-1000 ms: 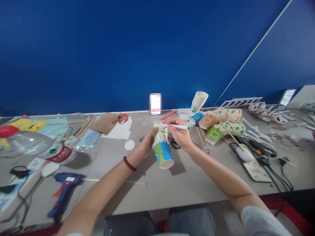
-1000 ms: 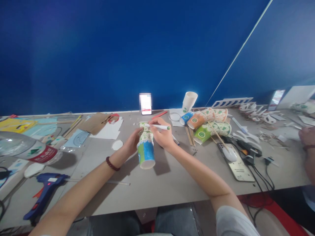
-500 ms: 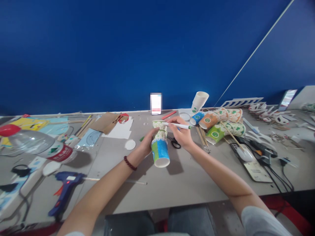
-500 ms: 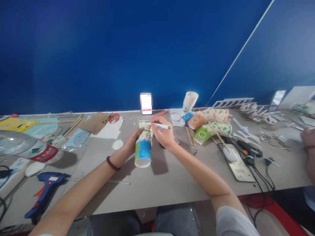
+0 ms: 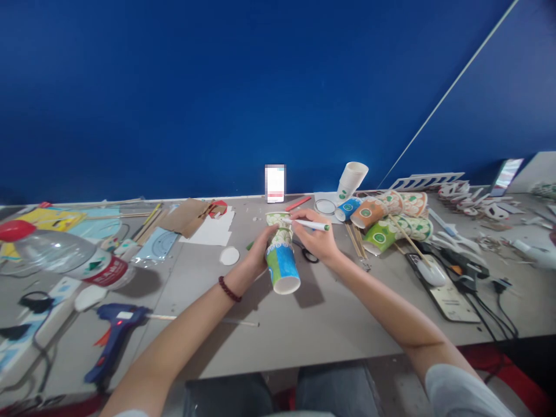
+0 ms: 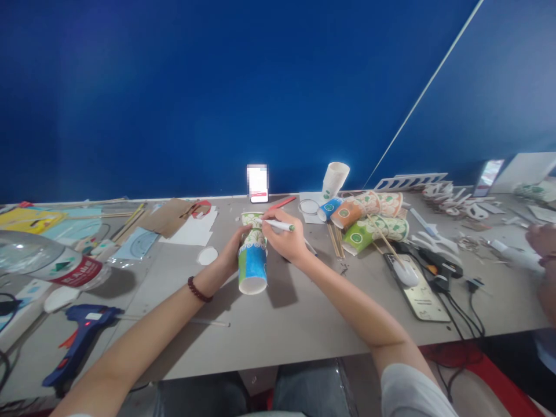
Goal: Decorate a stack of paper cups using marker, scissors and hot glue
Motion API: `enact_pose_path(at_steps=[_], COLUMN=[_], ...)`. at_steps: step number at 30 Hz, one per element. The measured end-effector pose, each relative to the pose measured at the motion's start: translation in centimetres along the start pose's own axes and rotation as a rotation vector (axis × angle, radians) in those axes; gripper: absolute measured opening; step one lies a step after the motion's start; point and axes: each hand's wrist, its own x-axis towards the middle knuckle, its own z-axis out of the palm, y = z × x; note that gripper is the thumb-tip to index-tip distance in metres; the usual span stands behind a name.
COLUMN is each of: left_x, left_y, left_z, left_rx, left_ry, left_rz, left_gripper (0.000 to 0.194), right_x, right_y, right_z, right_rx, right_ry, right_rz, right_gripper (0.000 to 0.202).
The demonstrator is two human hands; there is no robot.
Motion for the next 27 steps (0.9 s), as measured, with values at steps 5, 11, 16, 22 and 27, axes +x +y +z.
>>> enact_pose_path(at_steps=[5, 11, 16, 22, 27], left_x=[0.10, 0.16, 0.16, 0.56, 0.40], left_y=[-0.10, -0.13, -0.14, -0.35, -0.32], left_z=[-0.15, -0.21, -0.25, -0.53, -0.46], left_rx=[0.001, 0.005, 0.008, -0.011, 0.006], left_ry=[-0.008, -0.012, -0.017, -0.018, -0.024], left_rz=[0.021, 0.030, 0.015, 0.033, 0.033], left_gripper=[0.027, 0.027, 0.028, 0.030, 0.031], right_x=[-0.08, -0.05, -0.10, -0.14, -0.20], right_y=[0.00, -0.05, -0.09, -0.18, -0.04], right_z=[0.05, 0.01, 0.04, 0.08, 0.02], right_rx=[-0.036, -0.041, -0.022, -0.008, -0.012], right_ry=[0.000, 0.015, 0.019, 0.018, 0.037], right_rz=[0.004, -0.001, 0.020, 0.016, 0.002], right_gripper=[0.010, 0.010, 0.010, 0.011, 0.009])
